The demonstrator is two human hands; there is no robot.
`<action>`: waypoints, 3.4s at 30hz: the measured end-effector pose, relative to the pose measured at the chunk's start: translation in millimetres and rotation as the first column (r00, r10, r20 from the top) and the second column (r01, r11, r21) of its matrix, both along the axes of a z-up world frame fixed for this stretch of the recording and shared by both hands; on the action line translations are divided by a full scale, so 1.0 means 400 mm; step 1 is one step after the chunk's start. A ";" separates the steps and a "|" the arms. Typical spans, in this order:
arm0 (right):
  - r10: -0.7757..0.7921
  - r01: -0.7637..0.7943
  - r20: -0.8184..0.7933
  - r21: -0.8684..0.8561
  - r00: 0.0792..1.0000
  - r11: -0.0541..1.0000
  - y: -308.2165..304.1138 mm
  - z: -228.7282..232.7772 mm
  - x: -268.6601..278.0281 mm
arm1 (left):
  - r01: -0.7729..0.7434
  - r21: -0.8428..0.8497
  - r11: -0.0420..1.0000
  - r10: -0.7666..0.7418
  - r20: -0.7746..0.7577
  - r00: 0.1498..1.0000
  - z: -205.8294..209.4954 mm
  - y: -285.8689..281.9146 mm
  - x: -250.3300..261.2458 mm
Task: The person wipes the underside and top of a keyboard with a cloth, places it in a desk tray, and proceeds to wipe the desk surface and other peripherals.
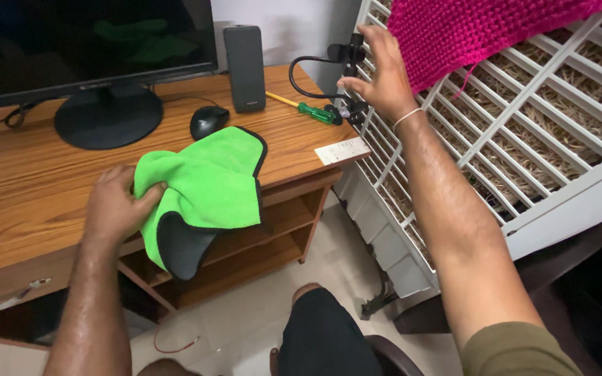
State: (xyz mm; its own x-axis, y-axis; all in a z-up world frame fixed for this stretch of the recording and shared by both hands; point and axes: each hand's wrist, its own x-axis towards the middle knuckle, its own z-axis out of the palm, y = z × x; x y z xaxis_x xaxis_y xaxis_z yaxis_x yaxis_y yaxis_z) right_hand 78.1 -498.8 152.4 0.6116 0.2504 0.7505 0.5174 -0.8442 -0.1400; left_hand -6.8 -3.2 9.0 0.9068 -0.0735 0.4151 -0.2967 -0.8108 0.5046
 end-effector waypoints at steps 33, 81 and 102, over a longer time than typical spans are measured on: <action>-0.063 -0.222 -0.554 -0.433 0.830 0.874 0.672 -0.326 -0.220 | -0.419 0.156 0.894 0.369 0.272 0.889 -0.098 0.523 -0.197; 0.129 -0.603 -0.755 -0.395 0.643 0.693 1.247 -0.328 -0.102 | -0.836 0.155 0.526 0.850 -0.050 0.525 -0.181 0.937 -0.359; 0.306 -0.723 -0.774 -0.266 0.555 0.638 2.064 -0.377 -0.094 | -0.573 -0.370 0.731 0.636 0.065 0.769 -0.113 0.993 -0.559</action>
State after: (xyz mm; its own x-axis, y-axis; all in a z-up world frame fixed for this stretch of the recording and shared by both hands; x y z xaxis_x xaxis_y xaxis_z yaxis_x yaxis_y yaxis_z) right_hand 40.5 326.7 1.6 0.4679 0.8771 -0.1084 0.8392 -0.4794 -0.2566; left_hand -230.3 394.1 -36.0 0.6226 0.6253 0.4705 0.0942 -0.6567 0.7482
